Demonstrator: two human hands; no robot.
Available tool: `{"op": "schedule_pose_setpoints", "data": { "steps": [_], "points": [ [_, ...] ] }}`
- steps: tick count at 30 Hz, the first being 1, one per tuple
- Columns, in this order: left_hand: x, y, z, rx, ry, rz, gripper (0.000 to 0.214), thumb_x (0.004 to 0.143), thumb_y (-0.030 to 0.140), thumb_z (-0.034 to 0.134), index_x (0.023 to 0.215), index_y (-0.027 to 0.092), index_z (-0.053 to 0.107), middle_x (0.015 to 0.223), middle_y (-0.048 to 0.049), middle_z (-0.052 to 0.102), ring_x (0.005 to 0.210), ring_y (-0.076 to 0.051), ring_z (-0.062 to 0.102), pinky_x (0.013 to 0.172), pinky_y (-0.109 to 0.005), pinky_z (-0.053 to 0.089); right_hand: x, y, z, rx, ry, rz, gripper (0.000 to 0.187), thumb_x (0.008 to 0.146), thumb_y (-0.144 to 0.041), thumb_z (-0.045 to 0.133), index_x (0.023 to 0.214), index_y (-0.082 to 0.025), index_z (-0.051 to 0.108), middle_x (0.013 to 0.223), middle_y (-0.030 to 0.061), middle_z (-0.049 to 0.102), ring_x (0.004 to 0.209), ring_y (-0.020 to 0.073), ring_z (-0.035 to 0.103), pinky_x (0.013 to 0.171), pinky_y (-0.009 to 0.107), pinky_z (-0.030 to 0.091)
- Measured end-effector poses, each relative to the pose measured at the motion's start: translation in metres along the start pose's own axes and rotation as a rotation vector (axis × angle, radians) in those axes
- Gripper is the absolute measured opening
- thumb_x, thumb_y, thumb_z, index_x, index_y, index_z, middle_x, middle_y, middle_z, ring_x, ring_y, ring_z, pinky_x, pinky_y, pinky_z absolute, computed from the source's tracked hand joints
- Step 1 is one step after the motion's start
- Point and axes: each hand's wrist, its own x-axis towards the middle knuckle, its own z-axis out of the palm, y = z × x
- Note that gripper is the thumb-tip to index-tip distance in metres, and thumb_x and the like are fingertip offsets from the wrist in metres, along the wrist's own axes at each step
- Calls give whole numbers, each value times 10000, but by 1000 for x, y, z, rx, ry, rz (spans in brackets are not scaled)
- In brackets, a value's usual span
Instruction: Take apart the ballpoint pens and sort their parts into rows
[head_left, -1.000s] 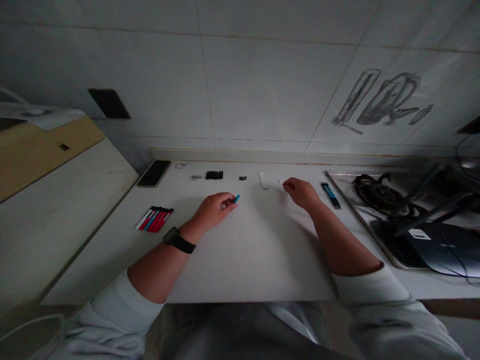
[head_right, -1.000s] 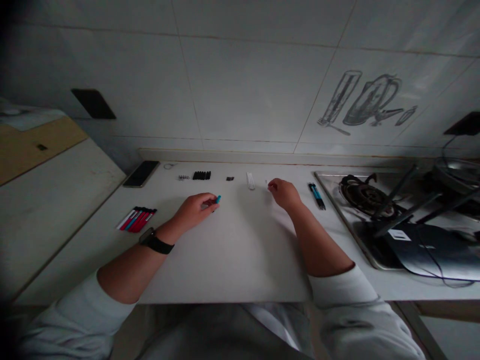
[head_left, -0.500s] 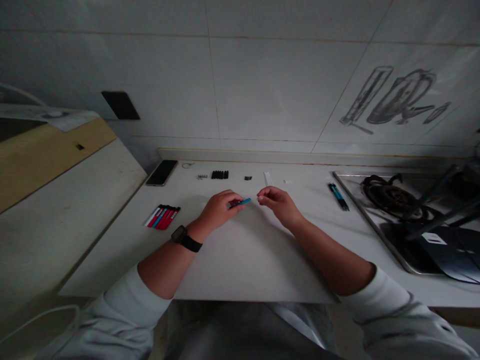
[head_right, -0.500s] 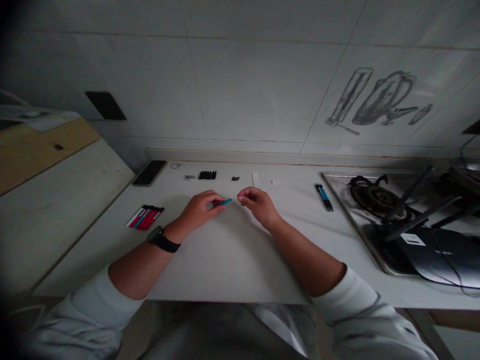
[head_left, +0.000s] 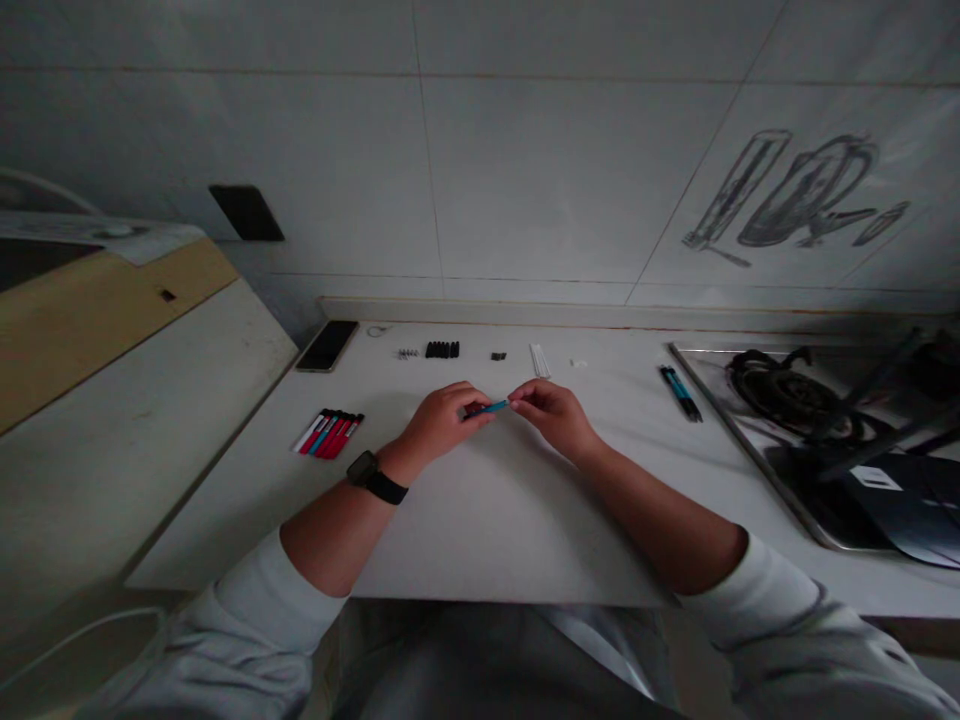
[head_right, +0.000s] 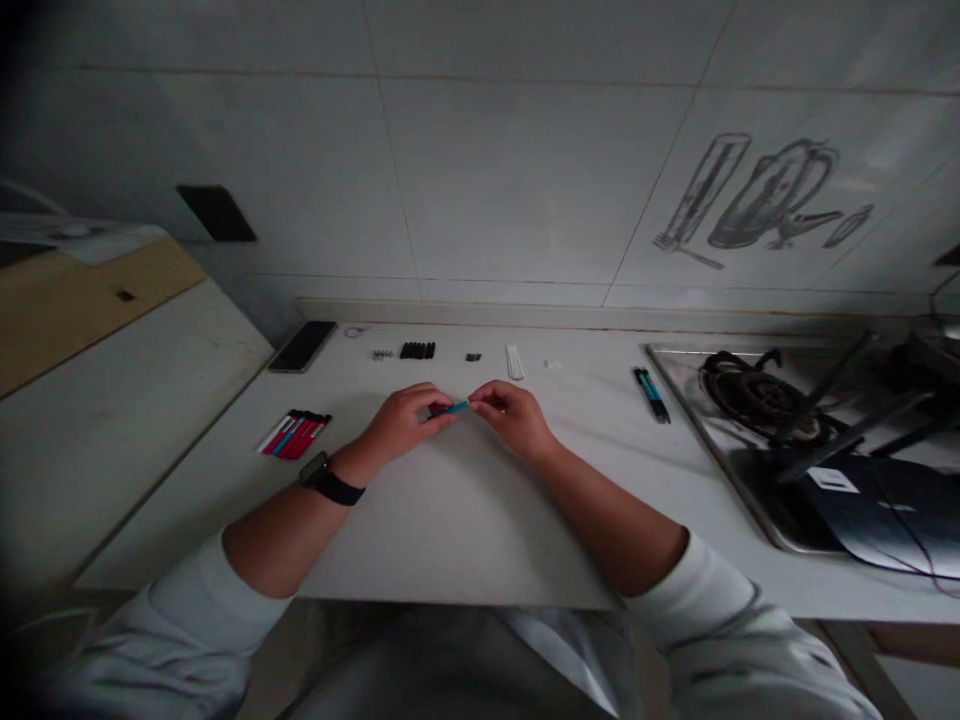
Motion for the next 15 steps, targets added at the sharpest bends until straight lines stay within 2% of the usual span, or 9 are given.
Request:
{"op": "schedule_pose_setpoints", "data": {
  "steps": [6,15],
  "points": [
    [0,2,0,4,-24,11,106,900,296,741,939,204,706,877,-24,680,818,-162,638,769,-295,502,-2,1,1,-77,-4,-49,217,840,-424,745,883,-211,740,856,47,741,776,171,683,763,314,545],
    [0,6,-2,12,-49,24,94,913,284,728,927,198,691,875,-24,677,817,-158,628,774,-293,487,-4,-5,0,-95,-26,-108,231,853,-435,752,885,-207,738,839,45,733,767,168,669,741,307,529]
  ]
}}
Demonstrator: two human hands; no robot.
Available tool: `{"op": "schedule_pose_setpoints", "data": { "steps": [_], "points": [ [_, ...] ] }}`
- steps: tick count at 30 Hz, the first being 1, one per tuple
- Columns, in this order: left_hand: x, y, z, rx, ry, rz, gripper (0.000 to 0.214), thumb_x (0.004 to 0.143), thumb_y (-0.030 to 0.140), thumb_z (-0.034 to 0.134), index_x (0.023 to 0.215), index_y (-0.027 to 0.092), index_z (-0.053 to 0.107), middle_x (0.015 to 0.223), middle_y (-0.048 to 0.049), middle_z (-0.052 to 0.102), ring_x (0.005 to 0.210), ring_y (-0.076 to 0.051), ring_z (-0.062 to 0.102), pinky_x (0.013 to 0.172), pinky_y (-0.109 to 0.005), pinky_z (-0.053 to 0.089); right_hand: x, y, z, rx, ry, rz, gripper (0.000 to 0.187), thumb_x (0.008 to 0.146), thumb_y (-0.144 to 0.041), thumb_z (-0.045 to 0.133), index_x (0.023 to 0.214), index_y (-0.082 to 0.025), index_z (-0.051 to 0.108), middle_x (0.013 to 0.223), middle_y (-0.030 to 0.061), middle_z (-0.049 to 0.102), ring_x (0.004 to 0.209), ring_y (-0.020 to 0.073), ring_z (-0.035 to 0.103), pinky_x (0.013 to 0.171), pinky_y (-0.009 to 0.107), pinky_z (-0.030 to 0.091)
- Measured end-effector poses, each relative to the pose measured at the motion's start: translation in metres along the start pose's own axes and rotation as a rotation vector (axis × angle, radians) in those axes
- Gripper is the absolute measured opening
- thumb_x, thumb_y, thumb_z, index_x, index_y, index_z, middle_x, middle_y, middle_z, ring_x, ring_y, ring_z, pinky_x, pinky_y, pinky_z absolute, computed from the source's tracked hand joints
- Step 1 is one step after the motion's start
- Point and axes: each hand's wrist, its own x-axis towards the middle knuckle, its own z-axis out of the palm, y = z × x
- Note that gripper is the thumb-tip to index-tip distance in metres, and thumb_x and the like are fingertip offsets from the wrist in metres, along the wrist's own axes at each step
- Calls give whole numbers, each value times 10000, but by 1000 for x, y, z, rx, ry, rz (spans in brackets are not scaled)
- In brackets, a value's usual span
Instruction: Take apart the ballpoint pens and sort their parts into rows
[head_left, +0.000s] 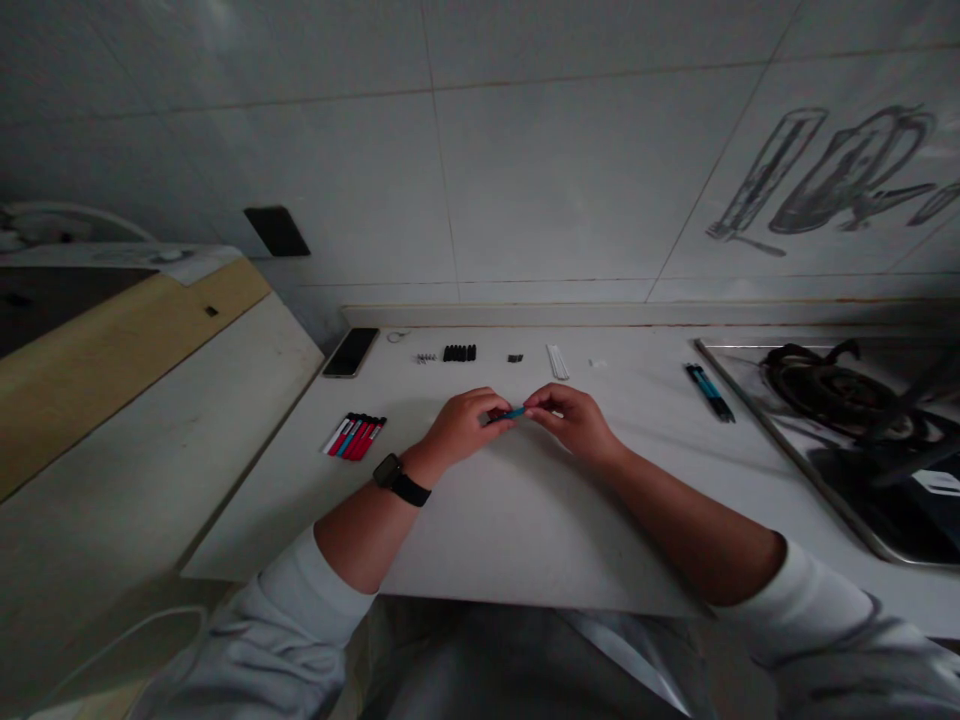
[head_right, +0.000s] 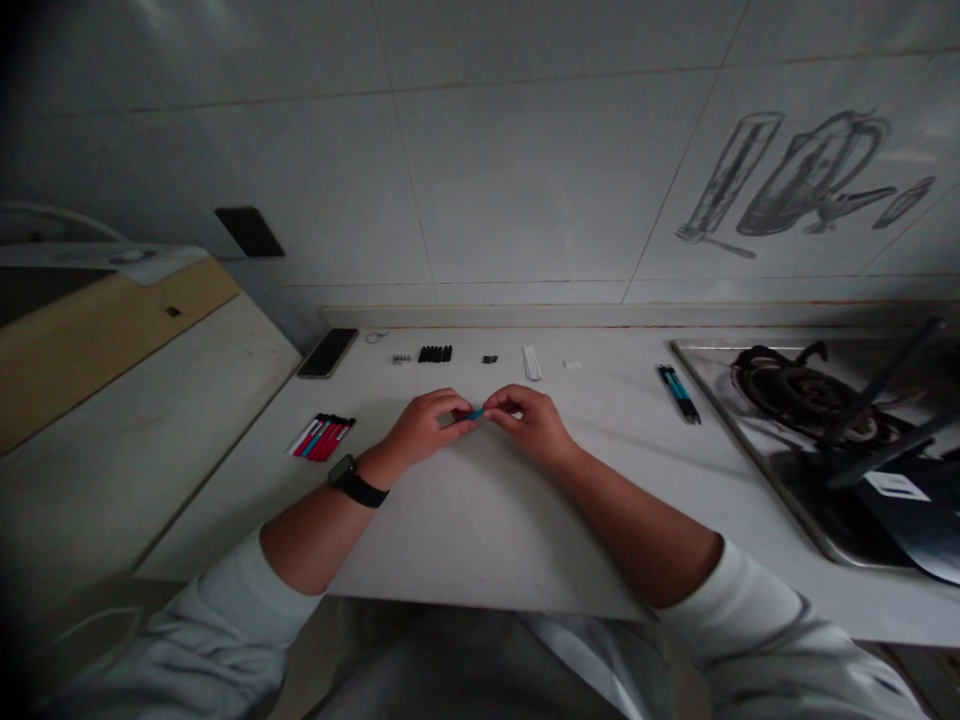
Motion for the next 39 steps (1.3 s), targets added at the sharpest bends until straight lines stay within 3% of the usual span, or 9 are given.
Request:
{"op": "schedule_pose_setpoints", "data": {
  "steps": [16,21,24,27,34,39],
  "points": [
    [-2,0,2,-48,-12,12,114,909,304,743,947,205,700,900,-26,702,853,-166,660,802,-301,508,-2,-5,4,90,-117,-10,229,877,-416,731,979,-212,715,886,48,723,795,159,677,755,305,556],
    [-1,0,0,-69,19,-27,179,968,368,667,1046,210,700,985,-43,737,906,-175,690,841,-317,527,2,-7,-3,86,-18,-4,266,870,-470,732,956,-221,698,943,55,698,879,182,674,775,322,569],
    [-1,-2,-1,-35,77,-71,216,1040,346,533,1088,215,698,1054,-58,745,987,-183,694,892,-339,532,4,-5,-10,92,37,44,293,867,-485,733,966,-217,669,934,51,698,852,176,670,784,329,563],
    [0,-6,0,-5,103,-88,223,1050,324,503,1100,212,690,1086,-58,745,1030,-186,688,925,-352,530,5,-2,-13,160,36,73,308,851,-480,750,961,-213,642,897,33,687,813,159,657,778,319,546],
    [-2,-8,5,-21,24,-92,176,962,262,637,1127,213,676,1071,-52,742,967,-182,695,908,-353,539,9,2,-11,317,16,185,400,790,-539,786,938,-215,604,826,14,664,769,153,651,729,311,552],
    [-2,-4,4,-12,-44,-54,127,904,268,718,1013,208,689,981,-36,726,915,-184,673,859,-338,530,8,3,-10,343,-19,198,393,783,-517,793,943,-211,606,854,19,672,763,145,646,730,305,548]
  ]
}}
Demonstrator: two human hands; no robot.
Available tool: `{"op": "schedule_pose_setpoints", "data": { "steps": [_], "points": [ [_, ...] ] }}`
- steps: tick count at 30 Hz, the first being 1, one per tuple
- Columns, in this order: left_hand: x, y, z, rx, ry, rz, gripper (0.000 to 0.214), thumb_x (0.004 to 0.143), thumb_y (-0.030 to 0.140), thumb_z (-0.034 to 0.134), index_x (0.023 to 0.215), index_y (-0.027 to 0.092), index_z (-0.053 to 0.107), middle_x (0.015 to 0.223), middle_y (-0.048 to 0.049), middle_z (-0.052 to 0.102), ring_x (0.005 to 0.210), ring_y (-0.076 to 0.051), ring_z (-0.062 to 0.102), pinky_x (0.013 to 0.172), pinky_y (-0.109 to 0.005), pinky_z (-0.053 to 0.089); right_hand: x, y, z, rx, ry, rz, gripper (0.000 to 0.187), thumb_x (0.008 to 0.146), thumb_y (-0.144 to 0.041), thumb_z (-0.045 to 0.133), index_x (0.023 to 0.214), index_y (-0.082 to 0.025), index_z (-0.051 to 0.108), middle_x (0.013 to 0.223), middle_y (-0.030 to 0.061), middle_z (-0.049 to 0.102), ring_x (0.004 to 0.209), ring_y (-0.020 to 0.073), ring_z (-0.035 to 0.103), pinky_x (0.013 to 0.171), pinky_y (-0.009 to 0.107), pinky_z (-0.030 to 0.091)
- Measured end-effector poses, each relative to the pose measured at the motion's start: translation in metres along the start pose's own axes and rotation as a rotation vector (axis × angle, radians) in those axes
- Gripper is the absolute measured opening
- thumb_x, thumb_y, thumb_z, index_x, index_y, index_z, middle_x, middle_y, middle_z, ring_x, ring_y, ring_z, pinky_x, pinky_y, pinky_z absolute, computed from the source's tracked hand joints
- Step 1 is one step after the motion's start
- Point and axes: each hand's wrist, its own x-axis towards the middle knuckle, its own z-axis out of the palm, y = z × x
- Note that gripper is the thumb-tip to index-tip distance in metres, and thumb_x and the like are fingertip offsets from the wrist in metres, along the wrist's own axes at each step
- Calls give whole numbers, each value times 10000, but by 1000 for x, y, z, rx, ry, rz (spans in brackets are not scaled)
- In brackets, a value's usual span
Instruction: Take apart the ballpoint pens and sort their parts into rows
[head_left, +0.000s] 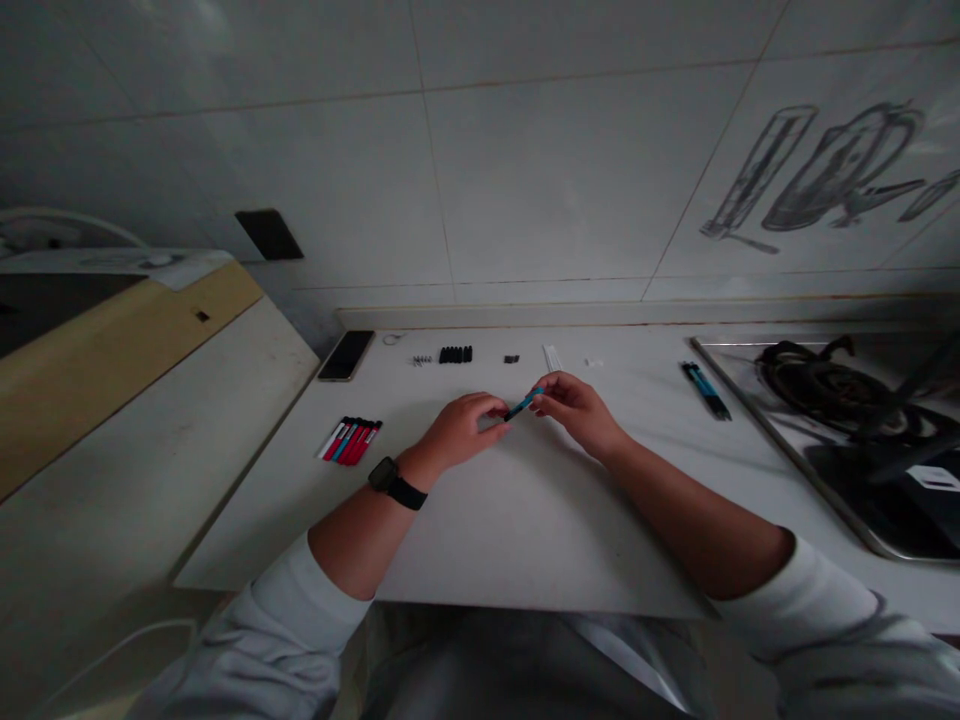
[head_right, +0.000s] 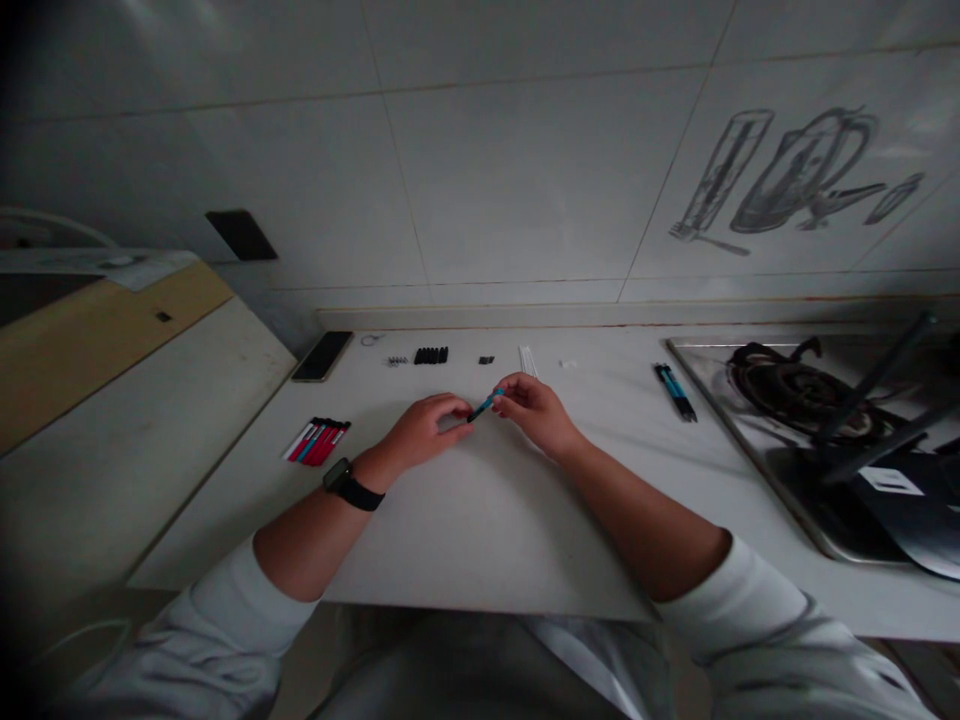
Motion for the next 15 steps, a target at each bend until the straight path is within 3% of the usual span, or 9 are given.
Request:
{"op": "schedule_pose_setpoints", "data": {
  "steps": [3,7,11,15],
  "points": [
    [1,-2,0,41,-2,5,50,914,248,698,941,206,691,911,-27,705,877,-181,653,827,-330,514,0,3,-2,-83,-48,-16,333,805,-469,766,938,-206,609,837,9,656,722,132,617,686,280,514],
    [1,-9,2,81,-16,11,54,899,243,717,927,205,690,919,-31,696,888,-186,645,818,-329,502,-1,6,-10,-385,-64,-70,205,857,-372,690,962,-203,638,809,4,657,698,131,599,656,260,469],
    [-1,-14,4,122,-68,45,103,858,255,772,893,203,691,935,-29,692,917,-194,640,857,-344,501,-3,1,-19,-741,-211,-94,94,852,-234,657,938,-198,674,827,18,670,721,138,596,686,256,445],
    [-2,-15,5,152,-100,68,154,826,290,816,914,219,712,1000,-35,688,984,-209,634,913,-368,497,-5,-9,-21,-982,-332,-122,112,831,-170,651,930,-194,697,862,37,661,746,149,574,691,252,406]
  ]
}}
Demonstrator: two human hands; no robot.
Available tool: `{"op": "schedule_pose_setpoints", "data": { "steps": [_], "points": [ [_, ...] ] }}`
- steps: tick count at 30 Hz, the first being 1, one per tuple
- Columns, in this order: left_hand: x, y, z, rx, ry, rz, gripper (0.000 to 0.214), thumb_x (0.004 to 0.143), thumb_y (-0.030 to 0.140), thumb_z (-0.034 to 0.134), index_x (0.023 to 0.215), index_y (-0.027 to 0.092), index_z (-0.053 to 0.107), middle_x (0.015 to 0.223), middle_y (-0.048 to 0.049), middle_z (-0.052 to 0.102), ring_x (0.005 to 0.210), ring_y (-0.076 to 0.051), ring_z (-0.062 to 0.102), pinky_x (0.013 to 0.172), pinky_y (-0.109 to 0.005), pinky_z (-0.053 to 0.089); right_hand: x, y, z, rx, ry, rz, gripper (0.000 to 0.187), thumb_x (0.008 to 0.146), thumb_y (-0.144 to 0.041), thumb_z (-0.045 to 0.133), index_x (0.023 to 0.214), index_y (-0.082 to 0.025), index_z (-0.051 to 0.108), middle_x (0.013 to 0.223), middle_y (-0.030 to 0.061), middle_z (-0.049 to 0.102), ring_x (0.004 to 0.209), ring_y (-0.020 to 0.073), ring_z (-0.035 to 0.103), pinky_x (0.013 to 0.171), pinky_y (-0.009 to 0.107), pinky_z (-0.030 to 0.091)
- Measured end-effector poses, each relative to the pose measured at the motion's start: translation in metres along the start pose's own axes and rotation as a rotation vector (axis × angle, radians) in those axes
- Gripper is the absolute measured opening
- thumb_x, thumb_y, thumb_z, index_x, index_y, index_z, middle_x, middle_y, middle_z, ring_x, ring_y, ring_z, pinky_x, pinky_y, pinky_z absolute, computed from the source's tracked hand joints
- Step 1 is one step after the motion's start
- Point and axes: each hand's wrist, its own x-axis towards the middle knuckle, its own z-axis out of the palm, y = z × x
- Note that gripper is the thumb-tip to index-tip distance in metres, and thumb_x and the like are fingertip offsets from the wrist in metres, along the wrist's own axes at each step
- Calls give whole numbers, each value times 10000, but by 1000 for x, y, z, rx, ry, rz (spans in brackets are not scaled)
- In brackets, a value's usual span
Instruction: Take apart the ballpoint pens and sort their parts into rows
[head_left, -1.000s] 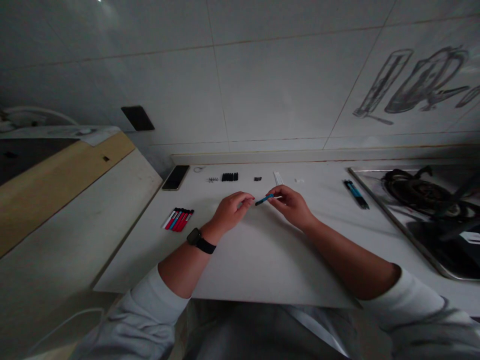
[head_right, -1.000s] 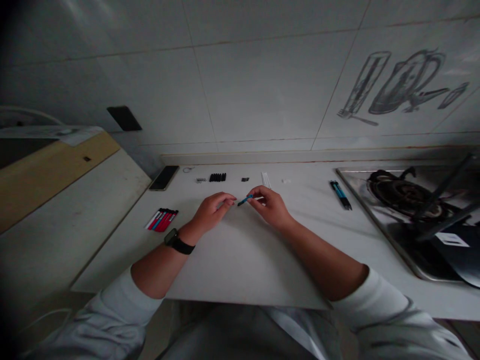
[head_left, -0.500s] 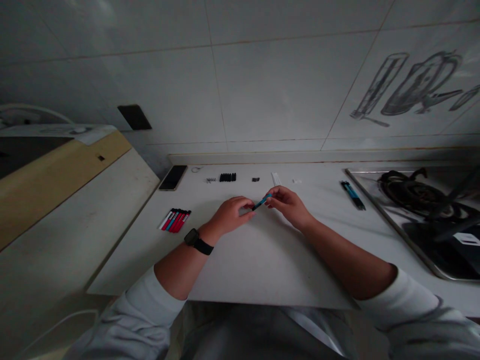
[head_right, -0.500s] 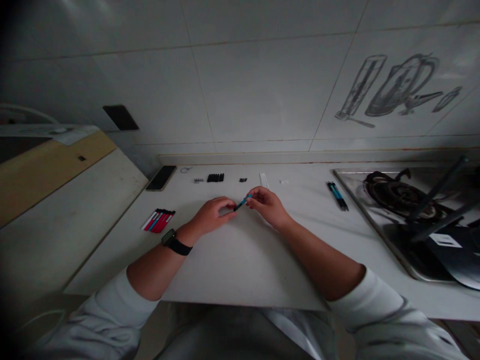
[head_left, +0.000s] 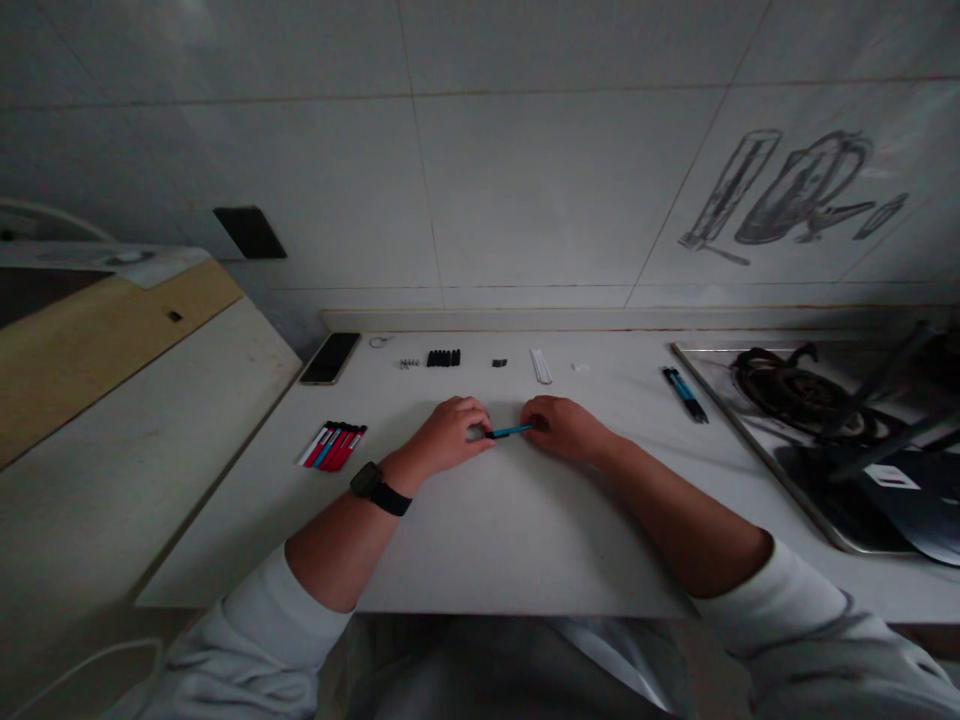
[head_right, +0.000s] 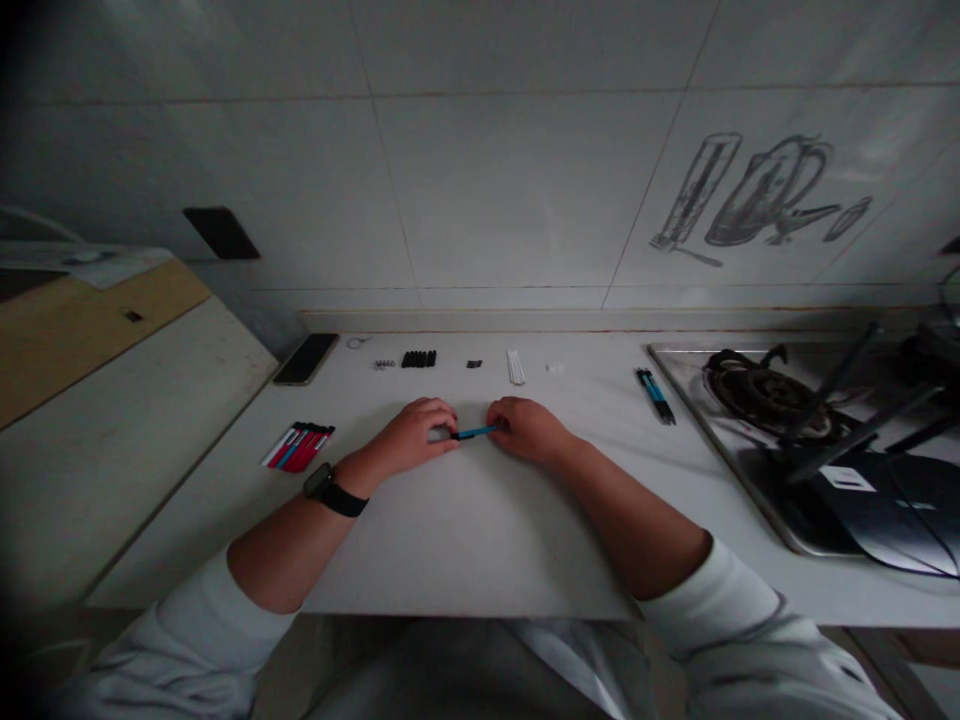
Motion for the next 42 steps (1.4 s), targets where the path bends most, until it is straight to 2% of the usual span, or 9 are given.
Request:
{"op": "schedule_pose_setpoints", "data": {
  "steps": [7,10,14,17,20,25,30,37,42],
  "points": [
    [1,3,-2,9,-43,25,225,804,347,846,954,230,725,1051,-37,701,1017,-215,640,935,-369,494,-5,-6,-11,-134,-146,3,121,827,-195,657,933,-202,713,901,62,688,785,184,586,694,274,382],
    [2,2,-8,16,0,6,264,826,404,822,996,230,721,1042,-40,720,1000,-219,653,921,-371,498,-6,-6,-14,-131,-189,13,118,820,-206,663,925,-213,716,893,55,695,766,181,586,689,275,384],
    [6,-11,-26,68,243,-184,88,921,303,703,928,215,707,934,-28,732,859,-186,658,820,-332,503,-6,-6,-17,-108,-214,23,126,819,-227,678,937,-214,719,900,53,699,758,177,593,683,274,395],
    [5,-31,-48,135,462,-399,96,938,289,653,949,210,707,927,-35,741,755,-170,641,745,-312,497,-7,-5,-18,-91,-220,8,138,828,-262,695,954,-213,721,899,53,702,755,177,600,676,275,404],
    [0,-55,-69,218,543,-540,152,931,282,637,1040,197,701,997,-54,744,782,-178,654,791,-316,506,-8,-5,-20,-69,-208,7,163,864,-332,689,973,-218,729,887,53,710,752,181,615,675,279,419],
    [-3,-88,-89,355,429,-651,190,894,200,632,1062,203,721,1136,-81,712,954,-230,660,931,-367,509,-4,-3,-26,-11,-175,4,210,928,-383,633,986,-213,742,876,60,724,750,185,636,693,291,455],
    [9,-102,-79,414,299,-730,257,915,163,575,1099,211,748,1165,-121,660,1038,-281,635,930,-413,504,14,3,-32,-15,-86,-53,191,948,-326,596,941,-210,747,917,71,731,796,186,655,740,296,477],
    [9,-112,-61,473,262,-682,255,946,219,557,1105,231,756,1181,-132,610,1076,-297,600,925,-427,506,72,13,-41,-152,-3,-83,175,949,-307,610,982,-204,748,941,74,738,818,185,657,763,291,473],
    [5,-115,-58,476,256,-678,223,945,251,588,1081,228,763,1174,-126,615,1094,-297,589,957,-426,502,120,21,-29,-260,33,-79,191,959,-275,608,1050,-178,746,1036,114,736,936,223,658,855,327,479]
  ]
}}
